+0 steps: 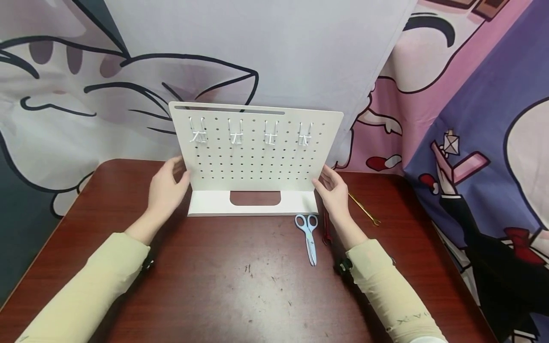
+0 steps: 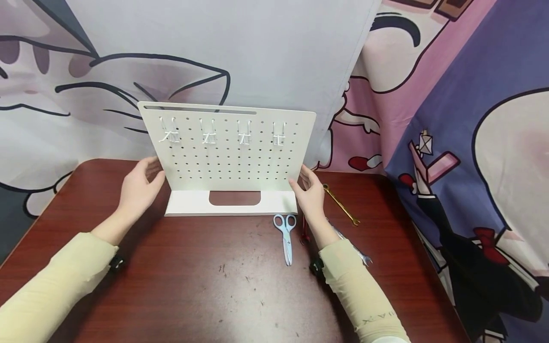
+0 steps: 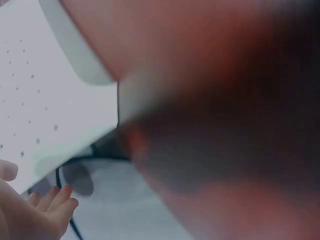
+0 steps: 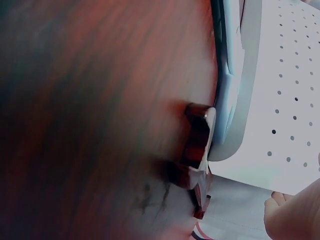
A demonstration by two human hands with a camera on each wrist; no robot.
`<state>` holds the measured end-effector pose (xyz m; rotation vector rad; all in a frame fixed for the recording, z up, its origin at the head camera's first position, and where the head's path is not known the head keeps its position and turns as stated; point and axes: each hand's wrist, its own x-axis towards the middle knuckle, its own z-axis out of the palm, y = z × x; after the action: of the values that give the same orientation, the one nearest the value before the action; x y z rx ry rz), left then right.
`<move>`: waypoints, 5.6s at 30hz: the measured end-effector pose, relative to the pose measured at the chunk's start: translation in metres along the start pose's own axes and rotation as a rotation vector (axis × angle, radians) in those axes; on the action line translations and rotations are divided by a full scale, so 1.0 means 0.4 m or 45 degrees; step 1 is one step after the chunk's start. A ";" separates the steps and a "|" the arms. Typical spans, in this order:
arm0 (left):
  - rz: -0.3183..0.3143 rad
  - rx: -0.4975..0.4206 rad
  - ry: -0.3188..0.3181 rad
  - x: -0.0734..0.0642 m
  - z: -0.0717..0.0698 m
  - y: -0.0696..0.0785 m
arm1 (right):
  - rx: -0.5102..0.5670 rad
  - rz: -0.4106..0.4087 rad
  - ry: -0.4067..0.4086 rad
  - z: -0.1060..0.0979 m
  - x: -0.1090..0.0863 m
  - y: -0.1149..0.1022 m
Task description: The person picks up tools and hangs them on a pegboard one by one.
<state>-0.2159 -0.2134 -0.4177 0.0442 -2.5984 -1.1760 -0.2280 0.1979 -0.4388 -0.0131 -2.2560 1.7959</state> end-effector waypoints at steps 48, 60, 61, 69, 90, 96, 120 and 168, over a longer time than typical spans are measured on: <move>0.682 0.284 0.049 0.215 -0.136 0.232 | -0.013 0.015 -0.029 -0.010 0.005 0.005; 0.782 0.229 0.168 0.221 -0.117 0.207 | -0.129 0.011 -0.069 -0.089 0.012 0.006; 0.788 0.222 0.176 0.221 -0.116 0.206 | -0.159 0.008 -0.072 -0.103 0.012 0.006; 0.792 0.217 0.198 0.220 -0.114 0.203 | -0.343 -0.041 -0.028 -0.195 0.027 0.023; 0.796 0.258 0.195 0.218 -0.115 0.206 | -0.743 0.004 -0.266 -0.346 0.053 0.126; 0.783 0.282 0.188 0.217 -0.114 0.208 | -0.830 0.045 -0.300 -0.360 0.059 0.138; 0.801 0.299 0.230 0.219 -0.111 0.204 | -0.968 0.062 -0.264 -0.352 0.072 0.163; 0.759 0.315 0.230 0.210 -0.113 0.204 | -0.974 0.225 -0.263 -0.345 0.050 0.131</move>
<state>-0.2768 -0.2044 -0.3082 -0.5107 -2.3305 -0.6068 -0.2269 0.3459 -0.4572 -0.1800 -3.0284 0.9205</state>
